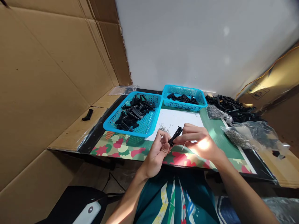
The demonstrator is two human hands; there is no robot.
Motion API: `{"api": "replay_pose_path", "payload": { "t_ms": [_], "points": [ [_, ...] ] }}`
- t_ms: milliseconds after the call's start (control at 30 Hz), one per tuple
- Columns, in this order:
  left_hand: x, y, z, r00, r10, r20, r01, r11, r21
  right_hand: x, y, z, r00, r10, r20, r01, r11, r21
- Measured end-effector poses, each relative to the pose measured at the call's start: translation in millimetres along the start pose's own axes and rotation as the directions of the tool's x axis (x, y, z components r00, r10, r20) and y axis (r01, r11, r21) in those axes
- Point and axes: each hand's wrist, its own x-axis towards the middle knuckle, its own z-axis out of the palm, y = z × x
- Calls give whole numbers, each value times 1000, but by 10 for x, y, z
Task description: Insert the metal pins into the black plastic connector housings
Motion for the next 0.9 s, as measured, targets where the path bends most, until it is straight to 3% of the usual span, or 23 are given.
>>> {"api": "replay_pose_path", "payload": {
  "t_ms": [67,167,300,400,533,733,900],
  "points": [
    [1,21,2,1000,-17,-9,17,1000,9,10,0,-20,999,-29,16,30,998,-56],
    [18,43,27,996,46,-72,-31,982,189,-2,42,-44,998,-24,55,28,995,-92],
    [64,25,81,960,227,-166,-112,849,517,-71,174,-40,996,67,66,-64,997,-43],
    [99,-6,103,924,314,-219,-105,759,643,-110,274,-6,991,112,69,-113,993,15],
    [128,-45,98,908,331,-256,-78,736,673,-107,372,40,987,123,102,-128,991,42],
    [164,-94,94,915,307,-262,-31,701,713,-118,468,24,936,276,220,-270,961,-56],
    [194,-119,100,923,302,-240,-29,676,736,-121,537,-29,963,238,128,-234,971,-50]
  ]
}}
